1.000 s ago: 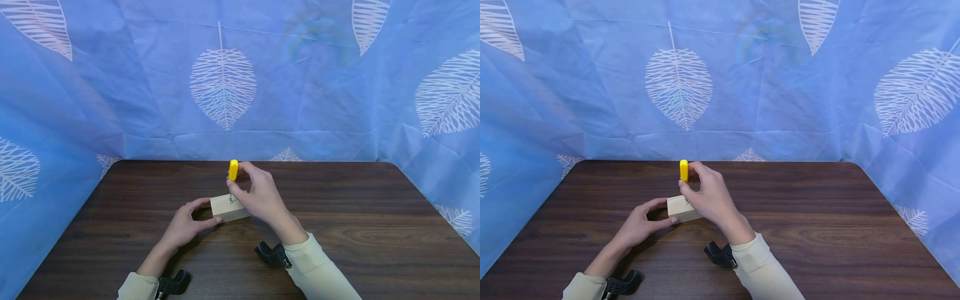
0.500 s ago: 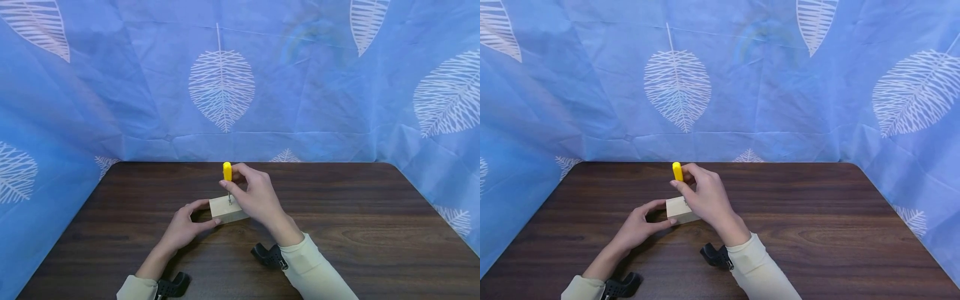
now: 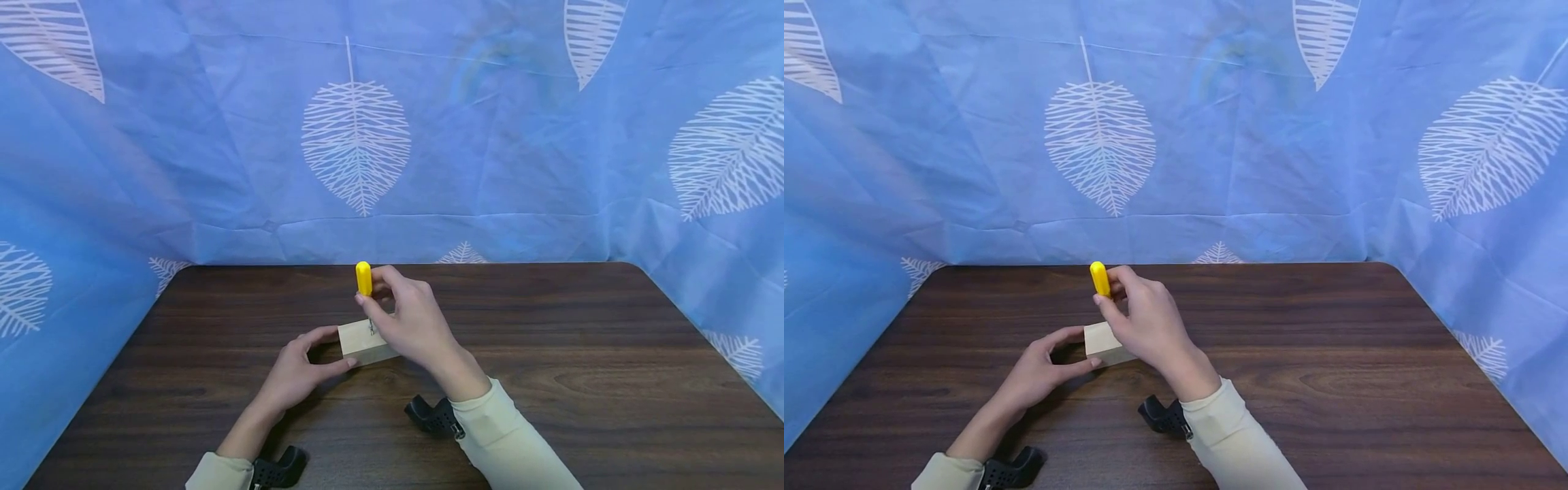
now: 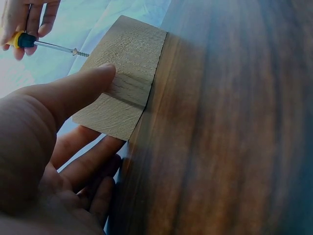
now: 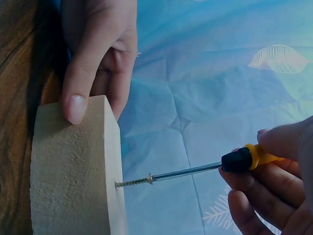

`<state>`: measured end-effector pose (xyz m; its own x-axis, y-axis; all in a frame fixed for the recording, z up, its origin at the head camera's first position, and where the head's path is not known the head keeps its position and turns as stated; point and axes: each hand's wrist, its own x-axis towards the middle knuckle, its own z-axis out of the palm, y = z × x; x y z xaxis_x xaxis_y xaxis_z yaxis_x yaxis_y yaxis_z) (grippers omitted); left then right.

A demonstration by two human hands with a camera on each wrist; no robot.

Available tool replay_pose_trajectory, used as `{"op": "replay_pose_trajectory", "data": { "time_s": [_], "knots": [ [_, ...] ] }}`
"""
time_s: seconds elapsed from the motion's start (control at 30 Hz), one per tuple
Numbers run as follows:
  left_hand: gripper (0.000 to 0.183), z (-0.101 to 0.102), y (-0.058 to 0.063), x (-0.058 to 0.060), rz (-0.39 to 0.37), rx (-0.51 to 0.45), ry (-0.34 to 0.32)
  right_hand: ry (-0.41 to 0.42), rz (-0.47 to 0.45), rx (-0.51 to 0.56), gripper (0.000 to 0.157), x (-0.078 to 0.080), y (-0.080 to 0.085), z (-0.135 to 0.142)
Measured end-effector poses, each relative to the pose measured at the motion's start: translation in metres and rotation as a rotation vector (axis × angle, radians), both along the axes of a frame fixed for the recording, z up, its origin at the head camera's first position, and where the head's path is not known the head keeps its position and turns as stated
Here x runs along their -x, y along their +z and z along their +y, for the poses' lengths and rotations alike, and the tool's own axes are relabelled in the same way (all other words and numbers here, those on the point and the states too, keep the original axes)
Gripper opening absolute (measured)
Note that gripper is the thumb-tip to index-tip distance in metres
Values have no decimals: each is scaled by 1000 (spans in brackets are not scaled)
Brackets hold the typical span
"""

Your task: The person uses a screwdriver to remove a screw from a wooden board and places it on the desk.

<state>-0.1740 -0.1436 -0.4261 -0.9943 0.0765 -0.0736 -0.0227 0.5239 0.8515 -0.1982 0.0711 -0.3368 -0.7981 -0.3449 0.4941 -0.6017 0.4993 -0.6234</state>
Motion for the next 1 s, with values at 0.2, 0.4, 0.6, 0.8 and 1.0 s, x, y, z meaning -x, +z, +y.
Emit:
{"op": "replay_pose_trajectory", "data": {
  "time_s": [0.2,0.4,0.6,0.8,1.0],
  "knots": [
    [68,1,-2,-1,-9,-5,5,-46,41,-21,12,-1,-4,-3],
    [69,1,-3,-2,-18,3,7,-60,13,-12,20,-2,-5,-6],
    [68,1,-2,-1,-23,-4,8,-38,-31,9,22,1,-6,-7],
    [68,0,0,1,-4,-10,-10,-17,-1,33,20,1,-1,-6],
    [67,-3,2,3,-13,-7,-17,-52,-8,85,26,3,2,-4]
  ]
}}
